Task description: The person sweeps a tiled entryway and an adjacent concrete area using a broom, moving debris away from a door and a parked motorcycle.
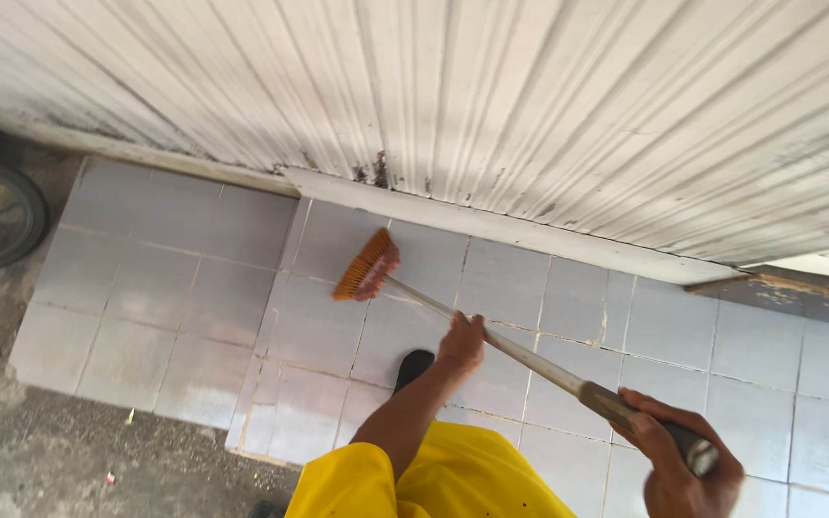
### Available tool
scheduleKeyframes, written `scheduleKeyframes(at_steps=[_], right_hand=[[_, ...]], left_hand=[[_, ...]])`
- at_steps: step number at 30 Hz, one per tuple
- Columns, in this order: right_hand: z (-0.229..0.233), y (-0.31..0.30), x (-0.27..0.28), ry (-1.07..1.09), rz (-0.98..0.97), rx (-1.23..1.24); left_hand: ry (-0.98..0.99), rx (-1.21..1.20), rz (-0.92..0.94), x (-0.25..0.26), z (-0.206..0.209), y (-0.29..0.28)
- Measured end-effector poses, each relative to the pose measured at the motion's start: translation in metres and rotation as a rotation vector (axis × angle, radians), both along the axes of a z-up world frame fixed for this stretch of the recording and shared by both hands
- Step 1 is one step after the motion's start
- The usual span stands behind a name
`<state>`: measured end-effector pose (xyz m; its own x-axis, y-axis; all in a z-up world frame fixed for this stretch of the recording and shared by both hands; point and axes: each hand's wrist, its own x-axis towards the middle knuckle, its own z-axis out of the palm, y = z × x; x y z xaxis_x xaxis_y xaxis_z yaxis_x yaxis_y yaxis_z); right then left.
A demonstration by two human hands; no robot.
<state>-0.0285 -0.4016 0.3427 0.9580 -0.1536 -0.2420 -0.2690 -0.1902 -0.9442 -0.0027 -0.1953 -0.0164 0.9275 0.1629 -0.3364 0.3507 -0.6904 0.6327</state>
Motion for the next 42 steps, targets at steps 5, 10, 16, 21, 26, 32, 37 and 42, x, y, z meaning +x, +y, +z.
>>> scheduleKeyframes(at_steps=[5,10,16,21,26,32,37,42], right_hand=[[0.026,-0.076,-0.029,0.06,-0.115,-0.232],[0.009,-0.169,-0.049,0.102,-0.047,-0.451],[-0.021,-0.235,-0.048,0.092,0.098,-0.4],[0.007,-0.173,-0.043,0.034,0.167,-0.429],[-0.011,-0.054,-0.019,-0.482,0.418,-0.24],[-0.052,0.046,-0.004,-0.485,0.602,-0.061],[-0.063,0.081,0.003,-0.032,0.378,0.312],[-0.037,0.054,0.001,-0.266,0.49,-0.046]], left_hand=[[-0.023,-0.043,-0.217,0.009,0.033,-0.091],[-0.004,-0.021,-0.564,0.013,0.09,-0.136],[-0.147,0.066,-0.653,0.007,0.126,-0.126],[-0.113,0.089,-0.512,-0.008,0.113,-0.061],[-0.03,0.11,-0.213,-0.031,0.094,0.03],[0.166,0.037,0.287,-0.055,0.062,0.113],[0.128,0.027,0.357,-0.062,0.019,0.133],[0.164,-0.006,0.256,-0.053,0.024,0.094]])
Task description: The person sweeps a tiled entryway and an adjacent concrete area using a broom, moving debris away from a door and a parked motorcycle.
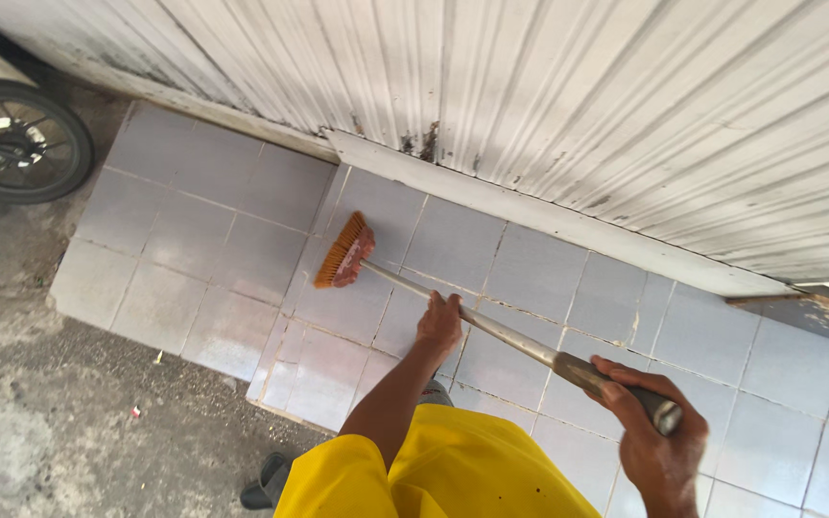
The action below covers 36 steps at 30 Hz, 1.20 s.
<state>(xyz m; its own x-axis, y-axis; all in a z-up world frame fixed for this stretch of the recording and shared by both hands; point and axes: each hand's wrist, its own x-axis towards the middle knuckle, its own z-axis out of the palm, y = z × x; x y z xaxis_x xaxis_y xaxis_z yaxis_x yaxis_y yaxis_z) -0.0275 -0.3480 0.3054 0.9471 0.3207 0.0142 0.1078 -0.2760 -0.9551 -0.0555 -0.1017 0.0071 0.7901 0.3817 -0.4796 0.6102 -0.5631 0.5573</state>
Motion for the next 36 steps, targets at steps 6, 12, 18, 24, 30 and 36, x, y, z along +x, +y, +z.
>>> scheduleKeyframes(at_steps=[6,12,18,24,30,36], right_hand=[[0.035,-0.09,-0.024,-0.059,-0.14,-0.241],[0.007,-0.267,-0.033,0.085,-0.113,-0.3],[-0.067,-0.459,-0.05,0.236,0.095,-0.261],[-0.076,-0.509,-0.085,0.077,-0.177,-0.175],[-0.017,-0.366,-0.016,0.143,-0.059,-0.321],[0.005,-0.153,-0.005,0.102,-0.039,0.252]], left_hand=[[-0.074,-0.051,-0.214,0.013,0.039,-0.099],[-0.229,-0.141,-0.475,0.016,0.072,-0.207],[-0.262,-0.232,-0.656,0.012,0.103,-0.291],[-0.258,-0.025,-0.783,0.011,0.124,-0.302],[-0.232,-0.027,-0.573,0.007,0.121,-0.213],[-0.001,0.015,-0.255,-0.001,0.088,-0.091]])
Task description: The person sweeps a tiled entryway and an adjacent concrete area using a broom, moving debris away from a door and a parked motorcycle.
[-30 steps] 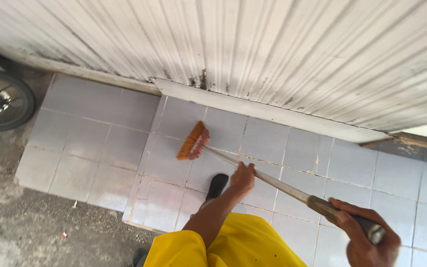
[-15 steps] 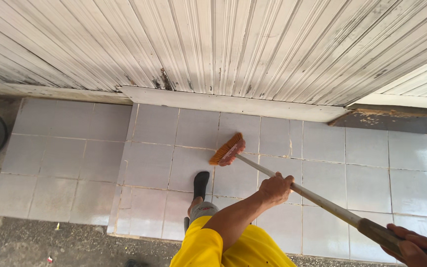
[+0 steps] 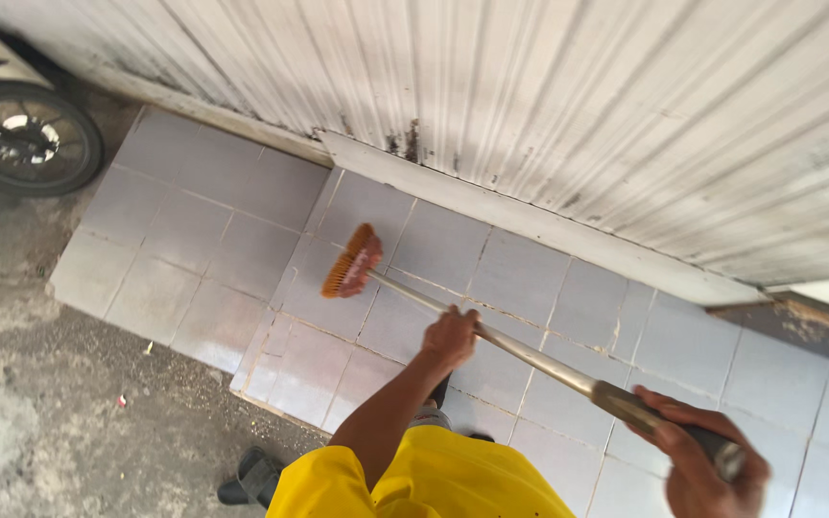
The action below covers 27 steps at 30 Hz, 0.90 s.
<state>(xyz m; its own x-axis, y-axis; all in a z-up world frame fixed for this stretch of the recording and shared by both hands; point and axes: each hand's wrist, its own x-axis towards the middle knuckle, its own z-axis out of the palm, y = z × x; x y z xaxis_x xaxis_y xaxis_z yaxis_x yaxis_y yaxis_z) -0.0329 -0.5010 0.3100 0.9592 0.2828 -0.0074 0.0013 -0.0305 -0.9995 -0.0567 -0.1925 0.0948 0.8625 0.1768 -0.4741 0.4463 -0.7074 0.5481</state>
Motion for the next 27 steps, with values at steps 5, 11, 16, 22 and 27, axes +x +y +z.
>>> scheduleKeyframes(at_steps=[5,11,16,22,27], right_hand=[[-0.028,0.106,0.024,0.109,0.082,0.113],[-0.039,0.164,0.039,0.265,0.098,0.031],[-0.016,0.149,0.045,0.187,0.071,-0.012],[0.016,0.084,0.044,0.095,-0.02,-0.239],[0.039,-0.014,0.042,0.028,-0.065,-0.455]], left_hand=[[0.048,0.017,0.348,-0.014,-0.039,0.075],[0.136,0.021,0.474,-0.009,-0.091,0.107],[0.011,0.028,0.4,-0.003,-0.095,0.079],[-0.105,0.034,0.271,0.012,-0.084,0.005],[-0.152,-0.017,0.166,0.026,-0.064,-0.084]])
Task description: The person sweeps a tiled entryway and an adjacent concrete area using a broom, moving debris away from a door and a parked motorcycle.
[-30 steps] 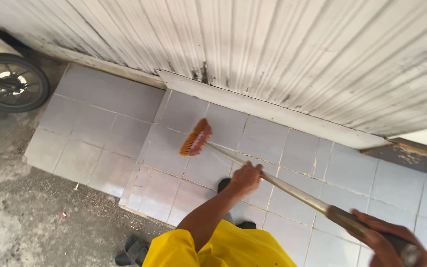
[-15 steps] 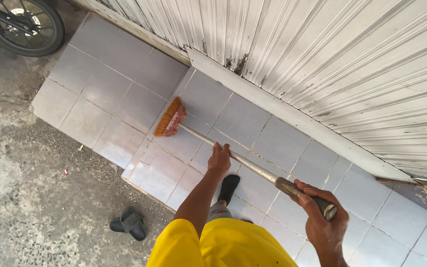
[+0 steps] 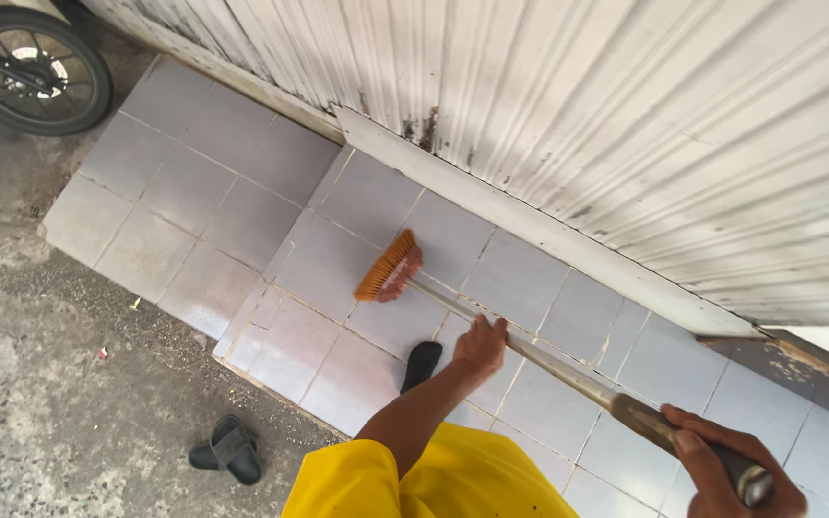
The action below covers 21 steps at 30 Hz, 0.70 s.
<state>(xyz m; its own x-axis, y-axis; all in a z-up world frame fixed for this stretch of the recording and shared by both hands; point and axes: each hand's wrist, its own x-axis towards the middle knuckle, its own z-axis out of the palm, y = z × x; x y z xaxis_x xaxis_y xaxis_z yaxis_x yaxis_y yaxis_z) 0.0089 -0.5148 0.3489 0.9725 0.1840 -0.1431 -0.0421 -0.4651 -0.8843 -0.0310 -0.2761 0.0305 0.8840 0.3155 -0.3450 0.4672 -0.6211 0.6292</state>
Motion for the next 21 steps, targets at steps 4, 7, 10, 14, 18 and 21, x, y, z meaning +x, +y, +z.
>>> scheduleKeyframes(at_steps=[4,7,10,14,18,21], right_hand=[[0.01,-0.078,-0.01,-0.042,0.015,-0.226],[0.002,-0.138,-0.025,-0.155,-0.008,0.046],[-0.023,-0.223,-0.014,-0.164,0.003,0.074],[-0.116,-0.314,0.039,-0.288,0.297,0.456],[-0.156,-0.321,0.064,-0.237,0.564,0.802],[-0.142,-0.261,0.041,-0.236,0.304,0.835]], left_hand=[[0.009,-0.053,-0.144,0.007,0.022,-0.079],[-0.023,-0.055,-0.221,0.01,0.041,-0.133],[-0.044,-0.07,-0.294,0.007,0.066,-0.167],[-0.074,0.053,-0.493,0.005,0.097,-0.184],[-0.072,0.043,-0.46,-0.009,0.105,-0.16],[-0.06,0.044,-0.389,-0.029,0.099,-0.114]])
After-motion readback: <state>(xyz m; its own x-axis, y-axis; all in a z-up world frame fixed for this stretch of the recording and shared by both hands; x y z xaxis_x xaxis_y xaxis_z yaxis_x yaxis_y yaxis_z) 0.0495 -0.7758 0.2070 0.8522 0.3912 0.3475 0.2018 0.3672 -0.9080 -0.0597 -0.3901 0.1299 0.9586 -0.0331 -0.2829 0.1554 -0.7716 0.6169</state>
